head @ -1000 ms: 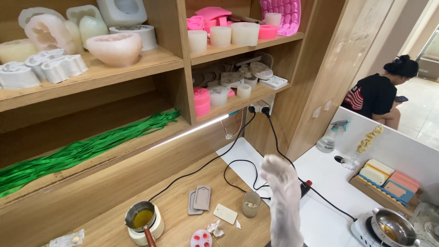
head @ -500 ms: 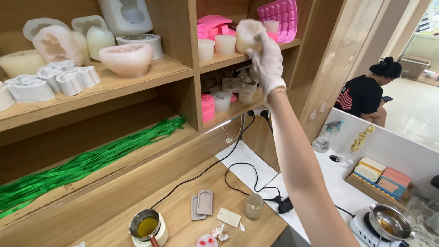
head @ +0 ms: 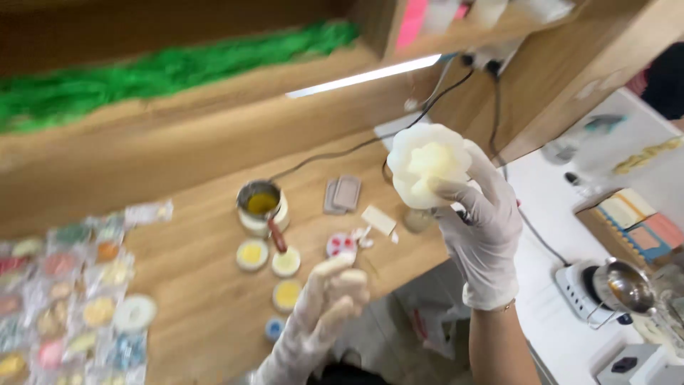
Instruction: The person pours melted wax from a small saucepan into a flower-shaped silicone mold using a spoon. They carefully fill each cavity of the mold with the liquid wax.
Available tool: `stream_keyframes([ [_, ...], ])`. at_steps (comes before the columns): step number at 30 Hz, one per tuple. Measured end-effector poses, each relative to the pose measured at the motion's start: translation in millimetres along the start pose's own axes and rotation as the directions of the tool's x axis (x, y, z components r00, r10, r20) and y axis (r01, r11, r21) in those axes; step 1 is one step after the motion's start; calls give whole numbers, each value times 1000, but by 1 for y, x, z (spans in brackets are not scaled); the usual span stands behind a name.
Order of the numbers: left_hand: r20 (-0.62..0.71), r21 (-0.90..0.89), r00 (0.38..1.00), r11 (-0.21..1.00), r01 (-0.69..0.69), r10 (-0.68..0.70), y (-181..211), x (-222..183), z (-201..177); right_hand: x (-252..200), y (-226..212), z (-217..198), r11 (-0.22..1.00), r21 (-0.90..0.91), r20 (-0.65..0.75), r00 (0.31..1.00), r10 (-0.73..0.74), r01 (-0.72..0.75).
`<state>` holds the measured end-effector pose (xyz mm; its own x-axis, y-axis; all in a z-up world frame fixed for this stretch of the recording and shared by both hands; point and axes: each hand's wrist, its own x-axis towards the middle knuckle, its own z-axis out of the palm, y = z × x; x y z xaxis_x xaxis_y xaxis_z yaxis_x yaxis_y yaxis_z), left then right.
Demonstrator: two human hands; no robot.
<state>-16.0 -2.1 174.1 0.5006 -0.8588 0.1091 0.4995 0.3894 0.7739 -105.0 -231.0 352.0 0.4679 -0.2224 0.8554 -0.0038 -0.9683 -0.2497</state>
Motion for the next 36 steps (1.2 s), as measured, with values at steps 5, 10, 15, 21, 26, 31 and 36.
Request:
stream_keyframes([
  [5,-141,135,977,981,-138,157,-16,-3,-10,-84,-55,41,968,230,301,953,30,-103],
  [10,-460,-21,887,999,30,-37,7,-37,-12,-121,-90,66,863,450,421,907,22,-229],
  [15,-535,-9,844,1000,24,-26,0,-69,-50,-121,-97,72,692,450,672,724,155,-565],
  [21,-627,77,776,987,144,-65,13,-105,-97,-112,-88,89,334,340,725,472,502,-879],
  [26,-678,286,735,922,261,2,-24,-140,-181,-115,-80,105,463,149,690,428,584,-874],
  [31,-719,459,690,804,377,87,-83,-137,-271,-157,-63,108,757,-297,814,260,519,-582],
  [36,-684,680,728,393,618,38,-39,-112,-259,-180,-63,101,734,-395,807,174,565,-552],
])
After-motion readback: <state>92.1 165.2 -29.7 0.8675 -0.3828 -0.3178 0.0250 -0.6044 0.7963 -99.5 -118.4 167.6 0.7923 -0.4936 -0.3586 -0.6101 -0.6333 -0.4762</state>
